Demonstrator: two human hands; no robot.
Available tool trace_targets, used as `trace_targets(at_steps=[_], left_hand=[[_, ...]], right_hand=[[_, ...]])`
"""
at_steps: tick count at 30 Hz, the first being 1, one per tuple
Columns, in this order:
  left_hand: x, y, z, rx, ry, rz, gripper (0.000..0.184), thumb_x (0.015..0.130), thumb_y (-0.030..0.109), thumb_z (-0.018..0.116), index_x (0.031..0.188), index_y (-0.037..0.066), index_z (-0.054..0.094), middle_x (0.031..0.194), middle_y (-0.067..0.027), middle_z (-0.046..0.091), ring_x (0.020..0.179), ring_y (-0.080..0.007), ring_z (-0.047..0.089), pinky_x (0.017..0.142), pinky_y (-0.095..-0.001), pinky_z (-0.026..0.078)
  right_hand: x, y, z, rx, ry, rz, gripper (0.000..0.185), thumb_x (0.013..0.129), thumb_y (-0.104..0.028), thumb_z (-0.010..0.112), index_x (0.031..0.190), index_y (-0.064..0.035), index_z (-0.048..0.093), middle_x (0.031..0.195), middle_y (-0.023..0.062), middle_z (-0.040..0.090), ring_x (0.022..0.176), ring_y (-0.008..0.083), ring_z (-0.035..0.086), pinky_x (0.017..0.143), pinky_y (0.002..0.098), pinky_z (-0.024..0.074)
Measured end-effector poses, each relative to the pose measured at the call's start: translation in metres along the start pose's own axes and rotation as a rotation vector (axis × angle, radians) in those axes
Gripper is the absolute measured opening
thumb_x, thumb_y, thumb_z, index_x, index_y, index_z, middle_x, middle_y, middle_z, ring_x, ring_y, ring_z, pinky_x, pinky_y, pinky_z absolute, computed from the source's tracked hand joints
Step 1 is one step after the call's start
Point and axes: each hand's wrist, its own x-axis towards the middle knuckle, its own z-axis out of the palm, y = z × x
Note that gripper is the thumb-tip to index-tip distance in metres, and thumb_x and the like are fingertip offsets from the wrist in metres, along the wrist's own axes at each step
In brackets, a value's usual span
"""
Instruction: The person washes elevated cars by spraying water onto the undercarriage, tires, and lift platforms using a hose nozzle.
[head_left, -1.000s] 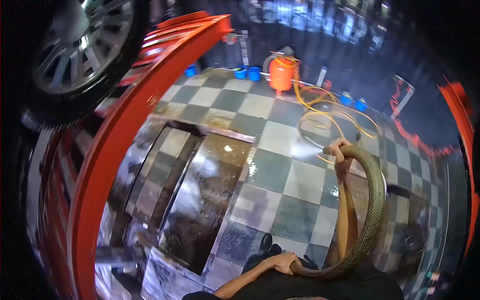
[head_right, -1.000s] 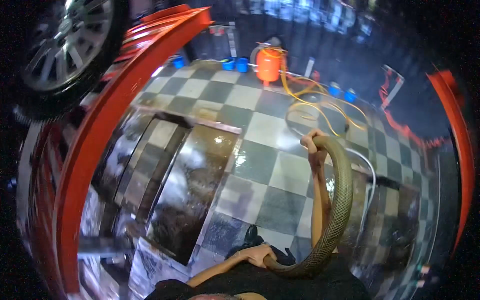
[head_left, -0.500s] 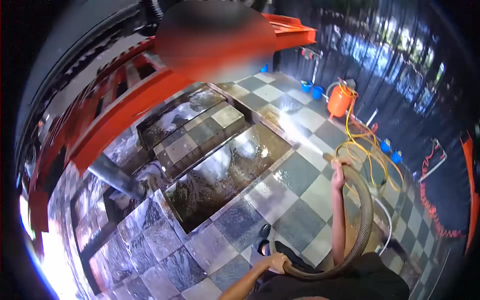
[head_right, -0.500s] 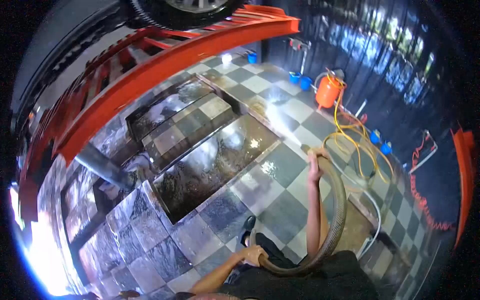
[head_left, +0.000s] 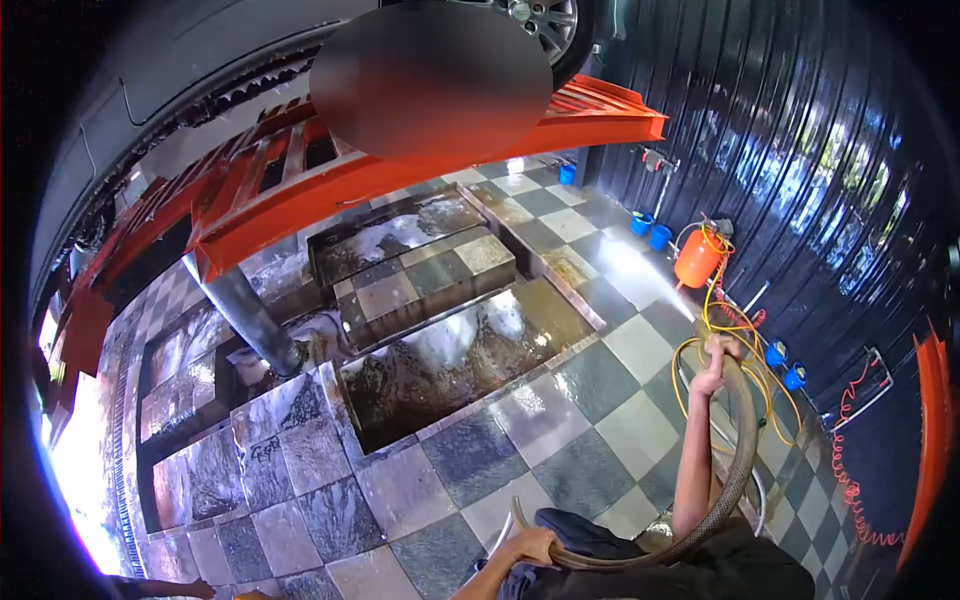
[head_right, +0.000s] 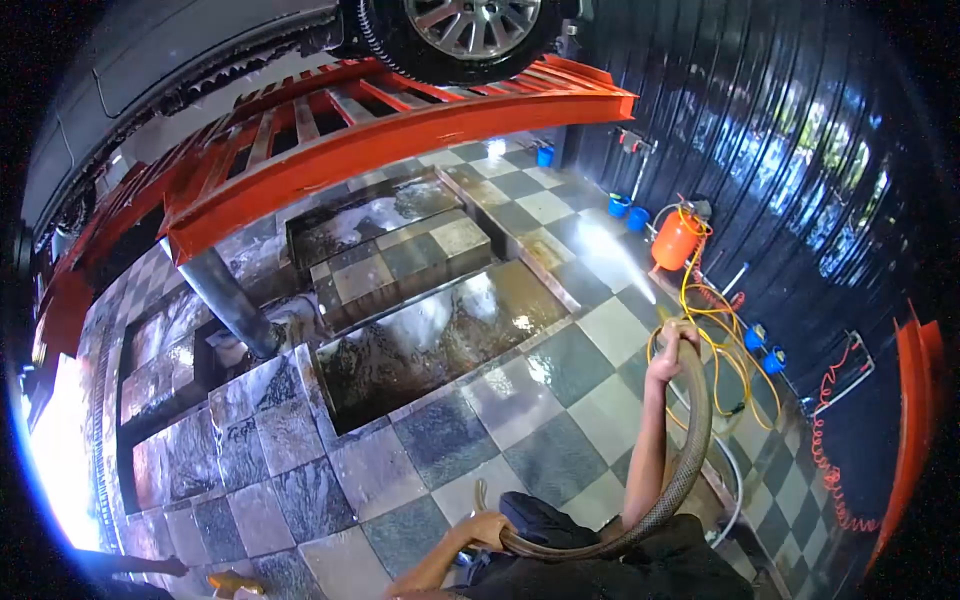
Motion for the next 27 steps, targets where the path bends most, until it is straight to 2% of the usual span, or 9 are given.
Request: trace_targets(at_steps=[4,6,10,11,12,16,17,20,27], left_hand=[[0.022,0.02,-0.012,0.054,0.14,-0.013,0.046,0.05,0.028,0.066,0.094,0.013,0.068,0.086,-0.0151,0.064,0.086,-0.0329,0.059,0.076,-0.0421,0.047],[0.05,0.018,-0.012,0.062,0.256,-0.1,0.044,0.049,0.027,0.066,0.092,0.014,0.068,0.088,-0.0148,0.064,0.089,-0.0323,0.058,0.076,-0.0428,0.046],[0.128,0.041,-0.046,-0.053,0.297,-0.121,0.043,0.049,0.029,0.065,0.089,0.012,0.067,0.081,-0.0151,0.065,0.08,-0.0322,0.061,0.07,-0.0399,0.048],[0.14,0.073,-0.081,-0.301,0.162,0.007,0.04,0.052,0.023,0.063,0.089,0.011,0.067,0.079,-0.0145,0.065,0.076,-0.0319,0.062,0.07,-0.039,0.049],[0.163,0.086,-0.081,-0.258,0.26,-0.038,0.038,0.049,0.018,0.055,0.084,0.007,0.066,0.073,-0.0156,0.063,0.072,-0.0332,0.06,0.068,-0.0395,0.047],[0.225,0.163,-0.083,-0.235,0.469,-0.001,0.042,0.049,0.016,0.056,0.088,0.006,0.067,0.079,-0.0172,0.065,0.078,-0.0339,0.062,0.071,-0.0391,0.049],[0.237,0.176,-0.083,-0.282,0.519,-0.005,0.043,0.049,0.016,0.056,0.089,0.006,0.067,0.081,-0.0176,0.065,0.08,-0.0341,0.062,0.073,-0.0386,0.049],[0.25,0.226,-0.119,-0.302,0.505,-0.064,0.042,0.051,0.017,0.057,0.09,0.006,0.067,0.085,-0.0178,0.065,0.083,-0.0344,0.062,0.075,-0.0375,0.05],[0.277,0.223,-0.1,-0.35,0.381,0.069,0.042,0.054,0.011,0.054,0.093,0.007,0.067,0.083,-0.0174,0.065,0.081,-0.0341,0.062,0.074,-0.0387,0.049]], right_hand=[[0.076,-0.015,0.053,0.23,-0.106,-0.334,0.01,0.078,-0.001,0.053,0.071,-0.0027,0.046,0.071,0.0082,0.053,0.066,0.0177,0.051,0.064,0.0288,0.0422],[0.13,-0.019,0.081,0.065,-0.033,-0.697,0.012,0.078,-0.001,0.055,0.07,-0.0027,0.046,0.072,0.0102,0.055,0.068,0.0189,0.054,0.067,0.031,0.0438],[0.242,-0.052,0.139,0.377,-0.389,-0.712,0.014,0.076,0.002,0.06,0.069,-0.0022,0.047,0.071,0.0096,0.058,0.063,0.0187,0.056,0.064,0.0333,0.0457],[0.27,-0.058,0.153,0.404,-0.463,-0.866,0.015,0.075,0.003,0.06,0.068,-0.0022,0.047,0.07,0.0088,0.057,0.061,0.019,0.055,0.062,0.0327,0.0453],[0.297,-0.06,0.166,0.426,-0.537,-1.019,0.016,0.074,0.004,0.06,0.067,-0.0023,0.047,0.069,0.0079,0.056,0.06,0.0193,0.055,0.06,0.0321,0.0449],[0.348,-0.002,0.182,0.626,-0.654,-0.814,0.018,0.072,0.004,0.06,0.063,-0.0021,0.046,0.066,0.0083,0.054,0.062,0.0173,0.053,0.059,0.0271,0.0413],[0.355,0.022,0.183,0.656,-0.568,-0.728,0.014,0.073,0.004,0.053,0.065,-0.0027,0.044,0.065,0.0082,0.05,0.062,0.0185,0.048,0.069,0.0359,0.0422],[0.386,0.068,0.186,0.772,-0.384,-0.508,0.01,0.071,0.002,0.051,0.065,-0.0026,0.045,0.065,0.0094,0.051,0.062,0.019,0.049,0.066,0.0323,0.041],[0.397,0.028,0.172,0.86,-0.363,-0.546,0.013,0.073,0.0,0.05,0.065,-0.0051,0.041,0.062,0.0091,0.047,0.06,0.0182,0.044,0.066,0.0328,0.039]])
